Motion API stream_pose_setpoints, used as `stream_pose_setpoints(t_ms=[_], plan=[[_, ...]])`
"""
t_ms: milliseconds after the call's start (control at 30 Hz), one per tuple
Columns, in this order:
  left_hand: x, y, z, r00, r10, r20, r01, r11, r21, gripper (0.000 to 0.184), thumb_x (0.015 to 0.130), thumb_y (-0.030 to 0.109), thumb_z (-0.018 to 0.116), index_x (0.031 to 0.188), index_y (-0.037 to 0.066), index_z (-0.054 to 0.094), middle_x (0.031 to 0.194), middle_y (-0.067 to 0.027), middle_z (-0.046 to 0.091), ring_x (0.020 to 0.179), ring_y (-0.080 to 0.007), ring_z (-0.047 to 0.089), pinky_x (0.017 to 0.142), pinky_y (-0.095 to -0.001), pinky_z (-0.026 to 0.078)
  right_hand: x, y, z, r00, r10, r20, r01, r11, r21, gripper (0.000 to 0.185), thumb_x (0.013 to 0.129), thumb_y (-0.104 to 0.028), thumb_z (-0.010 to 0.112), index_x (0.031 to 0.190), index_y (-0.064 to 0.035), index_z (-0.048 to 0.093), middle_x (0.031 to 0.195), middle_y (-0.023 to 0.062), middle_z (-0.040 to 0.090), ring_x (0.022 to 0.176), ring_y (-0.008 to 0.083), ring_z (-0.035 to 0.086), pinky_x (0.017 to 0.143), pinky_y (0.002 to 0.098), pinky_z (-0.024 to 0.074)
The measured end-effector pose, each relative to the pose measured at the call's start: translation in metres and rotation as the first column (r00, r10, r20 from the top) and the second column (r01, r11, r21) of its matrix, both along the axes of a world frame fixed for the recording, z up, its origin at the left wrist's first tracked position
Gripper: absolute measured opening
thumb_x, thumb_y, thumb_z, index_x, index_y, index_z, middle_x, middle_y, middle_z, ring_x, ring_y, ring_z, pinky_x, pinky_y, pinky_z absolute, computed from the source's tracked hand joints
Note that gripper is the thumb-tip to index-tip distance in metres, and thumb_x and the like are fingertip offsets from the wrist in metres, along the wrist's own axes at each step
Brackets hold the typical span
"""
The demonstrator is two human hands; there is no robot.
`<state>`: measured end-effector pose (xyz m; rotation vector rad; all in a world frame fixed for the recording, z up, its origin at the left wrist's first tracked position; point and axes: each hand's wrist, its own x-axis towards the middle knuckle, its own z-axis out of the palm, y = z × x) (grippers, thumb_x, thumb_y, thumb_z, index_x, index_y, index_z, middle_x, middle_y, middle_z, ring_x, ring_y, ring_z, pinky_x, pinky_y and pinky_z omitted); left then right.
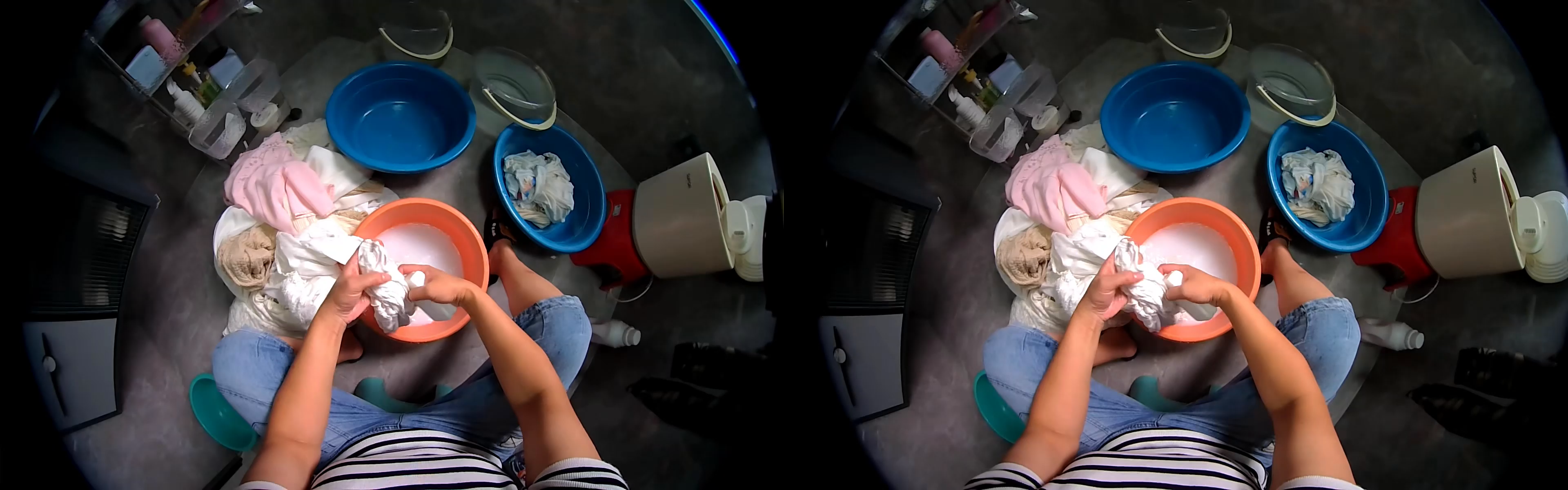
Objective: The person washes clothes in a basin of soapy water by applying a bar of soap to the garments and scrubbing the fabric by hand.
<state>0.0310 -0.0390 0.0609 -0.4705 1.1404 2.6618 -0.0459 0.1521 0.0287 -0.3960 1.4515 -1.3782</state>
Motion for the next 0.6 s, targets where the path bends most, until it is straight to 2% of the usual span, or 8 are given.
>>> stream_pose_setpoints(t_ms=[33,100,200,300,400,433,500,600], plan=[[0.0,-0.001,0.001,0.999,-0.037,-0.027,0.034,0.995,-0.089,0.048,0.076,-0.004,0.064,0.121,0.005,0.048,0.111,-0.0059,0.054,0.103,-0.0218,0.058,0.09,-0.0353,0.049,-0.002,0.001,0.003,0.988,0.0,-0.155,0.008,0.999,0.05,0.039,0.075,-0.005,0.06,0.113,-0.0045,0.058,0.098,0.0045,0.062,0.093,0.0136,0.058,0.084,0.0274,0.0463],[-0.001,-0.006,-0.003,0.986,-0.154,-0.064,0.093,0.827,-0.554,0.048,0.075,-0.005,0.065,0.119,0.005,0.05,0.108,-0.0067,0.058,0.102,-0.0208,0.06,0.089,-0.0344,0.049,-0.009,0.002,0.008,0.974,-0.225,-0.002,0.225,0.973,-0.042,0.027,0.077,-0.003,0.059,0.104,-0.0036,0.06,0.091,0.004,0.062,0.086,0.0128,0.059,0.078,0.0266,0.0465],[-0.006,-0.008,-0.015,0.964,-0.265,-0.013,0.037,0.183,-0.982,0.041,0.075,-0.003,0.065,0.114,0.005,0.058,0.105,-0.0087,0.064,0.101,-0.0216,0.063,0.085,-0.0342,0.049,-0.024,0.01,0.034,0.923,-0.365,0.12,0.383,0.897,-0.218,0.013,0.08,-0.002,0.056,0.093,-0.0062,0.056,0.085,0.0027,0.061,0.078,0.0113,0.058,0.072,0.0265,0.0471],[-0.011,-0.007,-0.08,0.995,0.095,0.037,0.017,0.203,-0.979,0.034,0.078,-0.002,0.062,0.112,0.003,0.06,0.111,-0.0083,0.065,0.101,-0.0237,0.063,0.085,-0.0357,0.049,-0.014,0.005,0.061,0.968,-0.223,0.118,0.247,0.932,-0.265,0.015,0.081,-0.001,0.055,0.095,-0.0052,0.054,0.089,0.0045,0.06,0.082,0.0132,0.058,0.076,0.0272,0.0469],[-0.01,-0.013,-0.071,0.968,0.158,0.193,-0.11,0.965,-0.237,0.033,0.093,0.024,0.051,0.121,0.006,0.057,0.111,-0.007,0.064,0.101,-0.025,0.062,0.086,-0.0378,0.05,0.008,-0.008,0.054,1.0,-0.016,-0.018,0.014,0.993,-0.114,0.035,0.077,0.003,0.056,0.111,-0.0055,0.055,0.092,0.003,0.058,0.085,0.012,0.056,0.079,0.0268,0.0465],[-0.009,-0.013,-0.059,0.961,0.128,0.247,-0.169,0.974,0.153,0.036,0.096,0.031,0.049,0.122,0.008,0.056,0.11,-0.0069,0.063,0.1,-0.025,0.061,0.086,-0.0385,0.05,0.015,-0.014,0.047,0.997,0.061,-0.049,-0.063,0.997,-0.043,0.043,0.076,0.004,0.055,0.118,-0.0057,0.055,0.093,0.0025,0.057,0.085,0.0118,0.055,0.079,0.0267,0.0463],[-0.01,-0.007,-0.045,0.968,0.233,0.096,-0.249,0.946,0.21,0.044,0.097,0.037,0.039,0.128,0.009,0.052,0.118,-0.0097,0.06,0.106,-0.0266,0.06,0.091,-0.0398,0.05,0.026,-0.018,0.041,0.975,0.219,0.028,-0.22,0.967,0.125,0.055,0.075,0.005,0.056,0.129,-0.0055,0.051,0.093,0.0024,0.057,0.085,0.012,0.055,0.079,0.0267,0.0466],[-0.007,-0.009,-0.023,0.973,0.219,0.079,-0.232,0.903,0.361,0.047,0.097,0.036,0.034,0.132,0.008,0.05,0.125,-0.0159,0.056,0.114,-0.0303,0.056,0.095,-0.0449,0.048,0.015,-0.021,0.024,0.998,0.061,0.029,-0.063,0.995,0.071,0.048,0.082,-0.001,0.058,0.129,-0.0094,0.053,0.088,0.0025,0.061,0.084,0.0111,0.058,0.076,0.0272,0.0484]])
